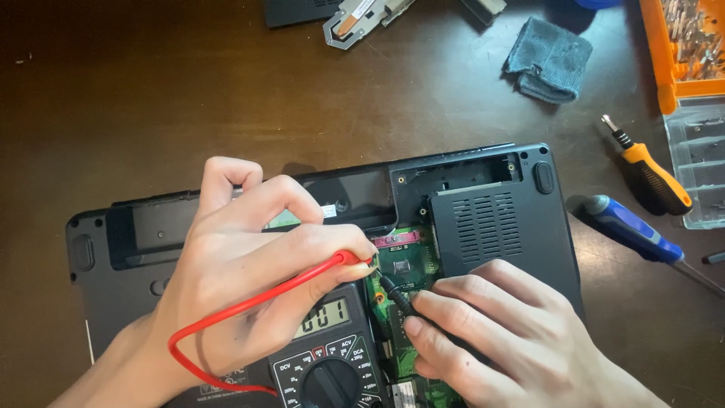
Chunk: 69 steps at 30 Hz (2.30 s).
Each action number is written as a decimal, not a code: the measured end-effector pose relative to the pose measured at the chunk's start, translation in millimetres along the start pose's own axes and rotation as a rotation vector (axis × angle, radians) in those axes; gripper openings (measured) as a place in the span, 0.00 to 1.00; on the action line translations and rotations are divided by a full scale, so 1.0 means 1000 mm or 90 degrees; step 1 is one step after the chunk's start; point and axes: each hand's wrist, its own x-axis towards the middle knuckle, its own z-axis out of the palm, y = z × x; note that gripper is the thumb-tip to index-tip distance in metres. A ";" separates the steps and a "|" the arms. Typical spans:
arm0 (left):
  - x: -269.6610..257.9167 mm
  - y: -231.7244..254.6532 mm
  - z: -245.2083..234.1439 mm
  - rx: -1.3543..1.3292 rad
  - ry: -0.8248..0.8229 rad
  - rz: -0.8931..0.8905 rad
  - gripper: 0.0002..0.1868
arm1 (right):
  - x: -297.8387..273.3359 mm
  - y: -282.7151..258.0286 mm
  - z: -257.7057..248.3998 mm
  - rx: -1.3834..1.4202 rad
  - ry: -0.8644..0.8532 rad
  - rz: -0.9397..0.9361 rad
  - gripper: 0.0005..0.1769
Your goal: The person uses a multimeter to test points on a laptop motherboard. They hold the red and black probes and touch them to various components on the green circuit board while the multimeter display shows changing readings.
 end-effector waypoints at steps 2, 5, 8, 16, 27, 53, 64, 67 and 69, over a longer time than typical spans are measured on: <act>0.000 -0.001 0.000 0.002 -0.002 0.003 0.08 | 0.000 0.000 0.000 0.002 -0.003 -0.002 0.12; 0.000 -0.001 -0.001 0.000 -0.005 0.004 0.08 | 0.000 0.000 -0.001 0.011 -0.007 0.002 0.12; 0.000 -0.001 -0.001 -0.004 -0.005 0.003 0.08 | 0.002 0.000 0.000 0.015 -0.003 0.009 0.11; 0.001 -0.001 -0.001 -0.006 0.001 0.005 0.08 | -0.001 0.001 0.000 0.001 0.003 0.002 0.11; 0.013 0.010 -0.011 -0.079 0.045 -0.060 0.04 | -0.001 0.002 -0.014 -0.044 0.040 -0.030 0.02; 0.044 0.017 0.004 -0.312 -0.012 -0.221 0.03 | -0.006 -0.007 -0.022 -0.185 0.089 -0.051 0.12; 0.041 0.023 0.017 -0.177 -0.041 -0.197 0.04 | -0.013 -0.008 -0.025 -0.211 0.057 -0.029 0.13; 0.041 0.022 0.017 -0.175 -0.034 -0.172 0.05 | -0.012 -0.010 -0.023 -0.204 0.051 -0.023 0.12; 0.041 0.022 0.018 -0.172 -0.030 -0.165 0.05 | -0.013 -0.012 -0.023 -0.199 0.037 0.001 0.12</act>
